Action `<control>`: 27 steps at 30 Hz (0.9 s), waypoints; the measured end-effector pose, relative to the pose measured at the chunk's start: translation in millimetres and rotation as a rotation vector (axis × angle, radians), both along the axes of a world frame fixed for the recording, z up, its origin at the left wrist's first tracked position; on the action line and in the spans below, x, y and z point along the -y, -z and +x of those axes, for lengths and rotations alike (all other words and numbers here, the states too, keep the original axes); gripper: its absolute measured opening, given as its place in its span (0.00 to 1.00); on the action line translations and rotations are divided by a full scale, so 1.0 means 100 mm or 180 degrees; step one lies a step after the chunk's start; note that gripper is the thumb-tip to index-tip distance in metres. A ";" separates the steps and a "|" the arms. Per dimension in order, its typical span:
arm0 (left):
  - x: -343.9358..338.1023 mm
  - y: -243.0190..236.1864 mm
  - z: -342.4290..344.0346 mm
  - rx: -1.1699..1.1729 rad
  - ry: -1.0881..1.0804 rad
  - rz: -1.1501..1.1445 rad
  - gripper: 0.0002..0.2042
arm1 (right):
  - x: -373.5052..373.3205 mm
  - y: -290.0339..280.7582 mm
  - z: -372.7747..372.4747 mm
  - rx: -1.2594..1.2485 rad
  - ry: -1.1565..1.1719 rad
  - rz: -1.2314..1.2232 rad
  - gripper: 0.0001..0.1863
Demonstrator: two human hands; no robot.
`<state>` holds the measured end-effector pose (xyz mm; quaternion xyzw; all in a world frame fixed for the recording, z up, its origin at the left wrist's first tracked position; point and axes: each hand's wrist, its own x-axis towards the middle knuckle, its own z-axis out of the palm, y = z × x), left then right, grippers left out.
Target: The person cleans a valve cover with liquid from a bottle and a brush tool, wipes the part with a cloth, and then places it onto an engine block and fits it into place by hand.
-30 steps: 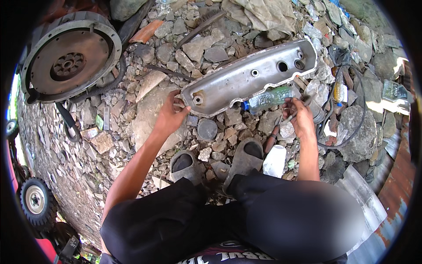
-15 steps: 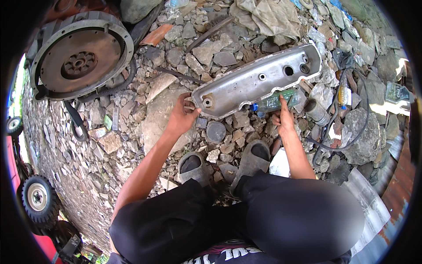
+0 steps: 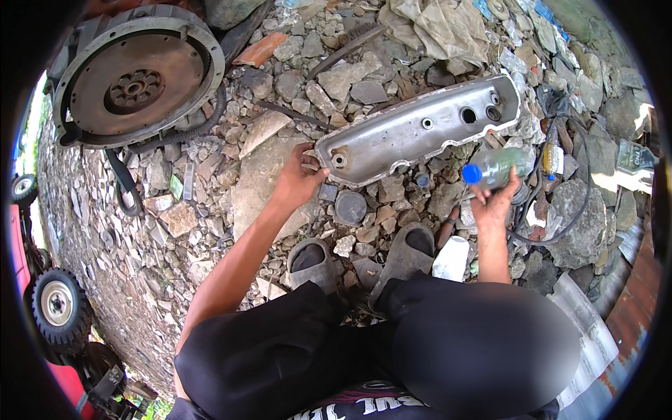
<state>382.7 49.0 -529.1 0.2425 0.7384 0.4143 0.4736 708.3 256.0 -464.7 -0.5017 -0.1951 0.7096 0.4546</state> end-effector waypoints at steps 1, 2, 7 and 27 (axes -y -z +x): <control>-0.01 0.00 0.01 0.0049 -0.0027 0.0000 0.34 | -0.06 -0.09 -0.02 0.0027 -0.0073 0.0280 0.26; -0.02 0.00 0.01 0.0077 -0.0025 -0.0011 0.34 | -0.12 -0.14 -0.03 0.0054 -0.0148 0.0559 0.26; 0.03 0.04 -0.02 0.0149 -0.0053 0.0029 0.34 | -0.30 -0.40 -0.22 0.1954 -0.0599 0.2174 0.22; 0.02 -0.02 -0.05 -0.0126 0.0045 -0.0110 0.35 | -0.27 -0.18 -0.57 0.2361 -0.0590 0.3653 0.32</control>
